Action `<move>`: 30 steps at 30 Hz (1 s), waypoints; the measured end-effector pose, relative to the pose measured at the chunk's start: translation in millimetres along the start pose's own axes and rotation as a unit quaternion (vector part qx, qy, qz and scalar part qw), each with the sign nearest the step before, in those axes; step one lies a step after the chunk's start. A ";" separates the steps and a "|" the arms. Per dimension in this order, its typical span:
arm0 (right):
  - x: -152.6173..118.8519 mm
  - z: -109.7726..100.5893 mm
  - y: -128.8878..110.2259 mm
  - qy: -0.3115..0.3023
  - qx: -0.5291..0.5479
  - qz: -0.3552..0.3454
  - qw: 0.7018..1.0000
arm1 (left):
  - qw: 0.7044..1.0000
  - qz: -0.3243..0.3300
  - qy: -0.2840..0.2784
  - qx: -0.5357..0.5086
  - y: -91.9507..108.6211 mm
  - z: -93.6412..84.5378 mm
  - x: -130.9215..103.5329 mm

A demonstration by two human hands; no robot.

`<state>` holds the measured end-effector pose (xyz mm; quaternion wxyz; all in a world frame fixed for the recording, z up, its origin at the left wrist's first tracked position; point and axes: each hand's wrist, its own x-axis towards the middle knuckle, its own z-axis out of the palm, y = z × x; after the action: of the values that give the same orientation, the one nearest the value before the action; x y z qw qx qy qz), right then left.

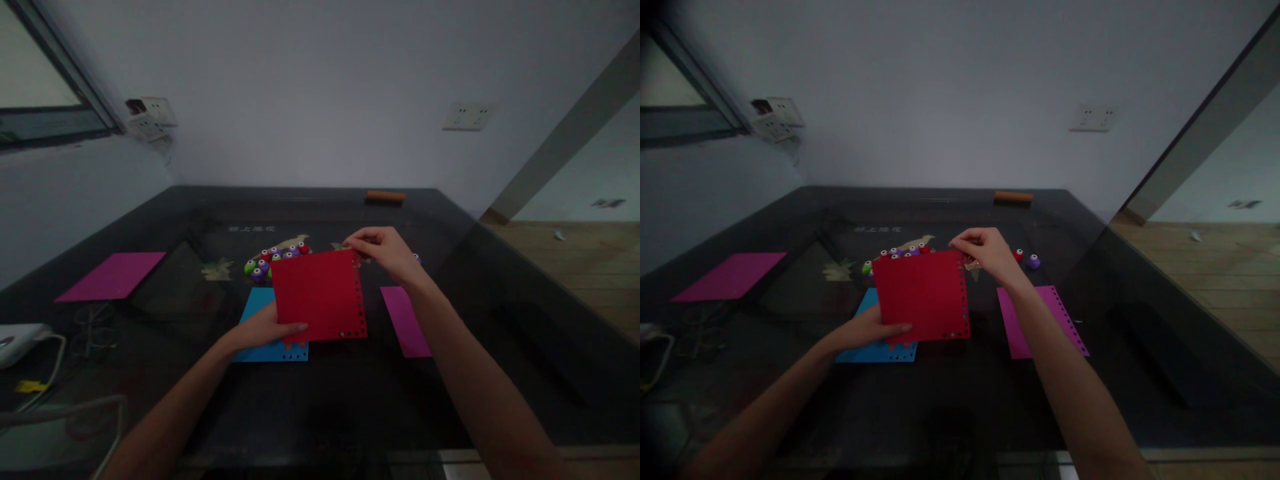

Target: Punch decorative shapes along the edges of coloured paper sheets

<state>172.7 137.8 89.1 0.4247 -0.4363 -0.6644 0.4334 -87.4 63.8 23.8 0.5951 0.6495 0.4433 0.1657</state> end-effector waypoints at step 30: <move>96.5 99.8 70.1 -0.020 -0.367 -0.090 0.926 | 0.992 0.048 -0.116 -0.022 5.7 21.9 -5.6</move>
<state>68.6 225.9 14.4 0.2587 -0.4915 -0.8218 0.1274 -72.1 46.3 25.6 0.6477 0.6718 0.3362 0.1271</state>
